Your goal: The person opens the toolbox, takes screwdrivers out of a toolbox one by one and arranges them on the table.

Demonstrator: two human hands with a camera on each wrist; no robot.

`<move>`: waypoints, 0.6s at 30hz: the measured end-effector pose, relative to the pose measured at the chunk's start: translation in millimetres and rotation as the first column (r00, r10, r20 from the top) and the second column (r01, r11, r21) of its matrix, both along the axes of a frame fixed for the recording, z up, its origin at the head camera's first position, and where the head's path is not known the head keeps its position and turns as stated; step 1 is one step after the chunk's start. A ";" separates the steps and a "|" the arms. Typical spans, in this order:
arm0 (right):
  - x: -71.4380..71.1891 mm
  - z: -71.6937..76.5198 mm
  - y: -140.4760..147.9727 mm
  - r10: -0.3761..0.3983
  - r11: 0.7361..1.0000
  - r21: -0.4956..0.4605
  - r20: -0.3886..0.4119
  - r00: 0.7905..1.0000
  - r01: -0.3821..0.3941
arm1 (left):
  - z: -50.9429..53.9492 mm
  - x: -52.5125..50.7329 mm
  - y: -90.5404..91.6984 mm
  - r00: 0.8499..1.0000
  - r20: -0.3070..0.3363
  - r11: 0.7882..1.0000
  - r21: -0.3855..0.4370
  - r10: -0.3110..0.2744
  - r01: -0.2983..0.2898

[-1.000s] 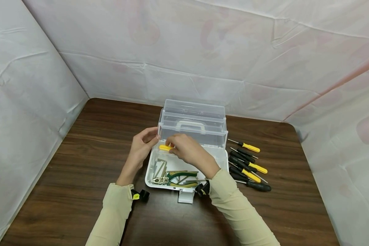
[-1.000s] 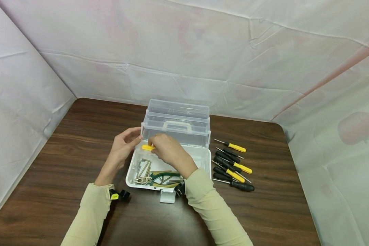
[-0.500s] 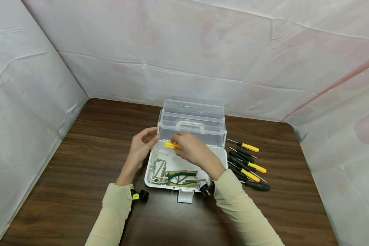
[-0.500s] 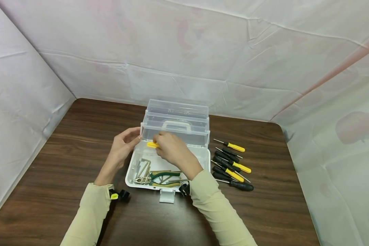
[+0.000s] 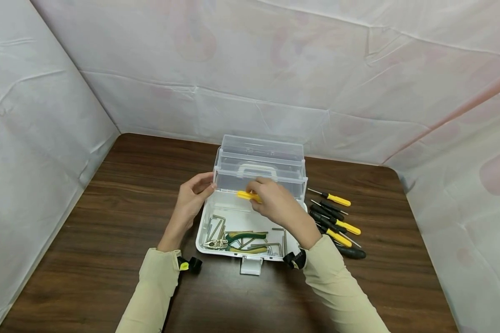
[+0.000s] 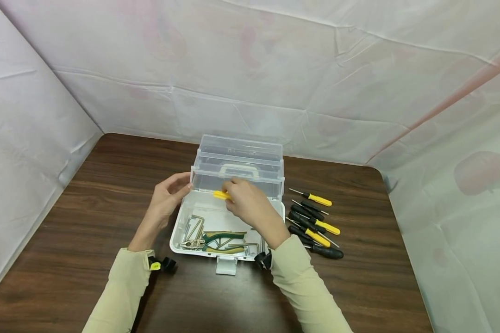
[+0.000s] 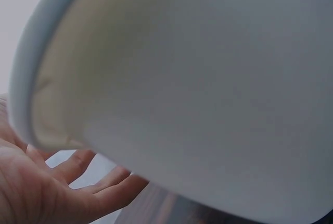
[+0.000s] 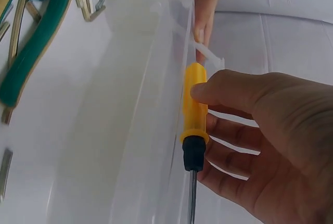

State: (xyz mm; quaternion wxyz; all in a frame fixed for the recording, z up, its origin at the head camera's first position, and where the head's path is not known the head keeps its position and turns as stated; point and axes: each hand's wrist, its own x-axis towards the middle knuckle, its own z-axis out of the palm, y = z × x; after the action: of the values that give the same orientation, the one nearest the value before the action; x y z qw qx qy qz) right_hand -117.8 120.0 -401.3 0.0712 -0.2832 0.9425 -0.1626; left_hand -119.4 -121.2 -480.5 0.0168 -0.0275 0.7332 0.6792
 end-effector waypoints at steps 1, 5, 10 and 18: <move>0.6 0.8 2.8 -0.005 1.000 0.000 0.000 1.000 0.005 | -0.1 -0.1 0.2 1.000 0.002 1.000 0.003 0.001 -0.001; 3.3 2.3 14.0 -0.026 1.000 -0.002 -0.005 1.000 0.026 | -0.3 0.0 0.2 1.000 0.011 1.000 -0.003 0.001 -0.001; 5.9 2.2 28.4 -0.062 0.998 -0.006 -0.002 0.998 0.062 | 0.6 0.3 -0.1 1.000 0.018 1.000 -0.007 -0.005 0.005; 7.4 -0.1 54.2 -0.136 0.990 -0.025 -0.006 0.991 0.136 | 0.0 -0.4 -0.2 1.000 0.018 1.000 -0.007 -0.009 0.009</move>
State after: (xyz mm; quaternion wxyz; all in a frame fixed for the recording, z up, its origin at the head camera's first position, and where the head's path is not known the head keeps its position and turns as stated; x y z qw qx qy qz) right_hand -110.5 174.3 -401.5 0.0528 -0.2196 0.9578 -0.1778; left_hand -119.8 -121.3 -480.5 0.0261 -0.0303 0.7355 0.6764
